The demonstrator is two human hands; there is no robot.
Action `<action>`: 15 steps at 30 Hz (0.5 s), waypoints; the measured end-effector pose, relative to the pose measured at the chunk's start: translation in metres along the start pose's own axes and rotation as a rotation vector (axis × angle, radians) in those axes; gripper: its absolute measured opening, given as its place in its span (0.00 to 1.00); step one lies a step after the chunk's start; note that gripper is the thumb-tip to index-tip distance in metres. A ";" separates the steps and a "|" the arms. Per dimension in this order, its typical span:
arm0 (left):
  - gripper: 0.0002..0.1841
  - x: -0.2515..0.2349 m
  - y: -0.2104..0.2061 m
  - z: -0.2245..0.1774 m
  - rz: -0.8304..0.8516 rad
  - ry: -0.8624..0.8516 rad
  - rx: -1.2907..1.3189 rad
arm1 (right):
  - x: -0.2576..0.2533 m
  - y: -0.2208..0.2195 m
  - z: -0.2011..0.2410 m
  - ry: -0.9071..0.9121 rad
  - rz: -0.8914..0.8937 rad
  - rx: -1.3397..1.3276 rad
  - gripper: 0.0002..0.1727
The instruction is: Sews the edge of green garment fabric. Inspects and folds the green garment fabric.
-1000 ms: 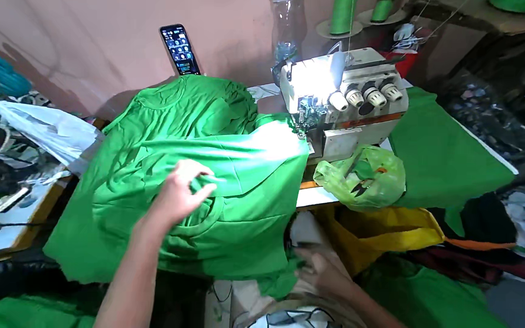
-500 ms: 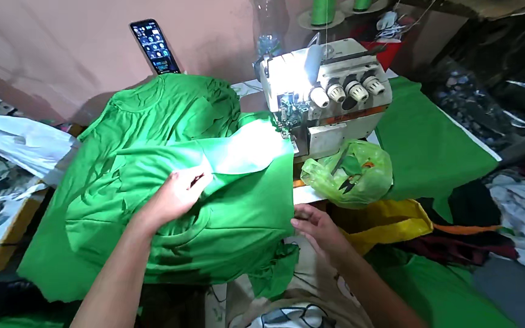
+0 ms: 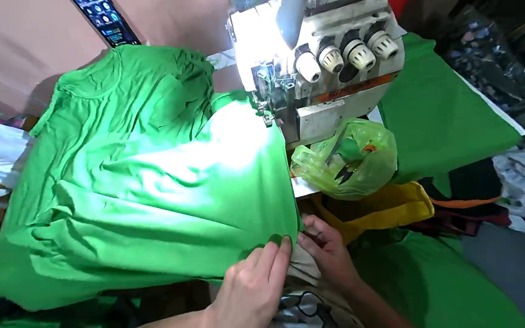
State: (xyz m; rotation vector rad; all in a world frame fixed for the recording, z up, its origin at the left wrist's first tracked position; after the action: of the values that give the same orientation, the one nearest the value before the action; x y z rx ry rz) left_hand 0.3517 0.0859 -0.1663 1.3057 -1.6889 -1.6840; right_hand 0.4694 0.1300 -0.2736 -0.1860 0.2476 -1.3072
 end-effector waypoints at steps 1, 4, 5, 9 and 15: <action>0.12 -0.003 -0.004 0.000 -0.024 -0.006 -0.036 | -0.004 0.001 0.002 0.004 -0.029 0.028 0.07; 0.13 -0.017 -0.009 0.003 -0.061 -0.002 -0.133 | -0.019 0.003 0.009 0.011 -0.068 0.069 0.09; 0.13 -0.023 -0.010 0.005 -0.071 0.004 -0.162 | -0.024 0.002 0.012 0.021 -0.069 0.070 0.09; 0.13 -0.046 -0.008 0.012 -0.106 0.054 -0.285 | -0.048 0.001 0.023 0.085 -0.104 0.097 0.11; 0.13 -0.078 -0.010 0.028 -0.165 0.140 -0.441 | -0.080 -0.002 0.028 0.142 -0.139 0.109 0.09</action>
State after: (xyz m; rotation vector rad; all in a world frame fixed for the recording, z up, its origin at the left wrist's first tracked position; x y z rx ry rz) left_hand 0.3685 0.1675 -0.1561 1.3320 -1.0736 -1.8710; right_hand 0.4567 0.2067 -0.2404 -0.0180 0.2867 -1.4707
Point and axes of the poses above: each hand's wrist, its own x-axis away from the middle knuckle, its own y-axis out of the back of the hand, z = x × y, the point moved 7 cm from there along -x, towards the middle knuckle, and after that the axes turned 3 degrees about x, right-handed, at the moved point
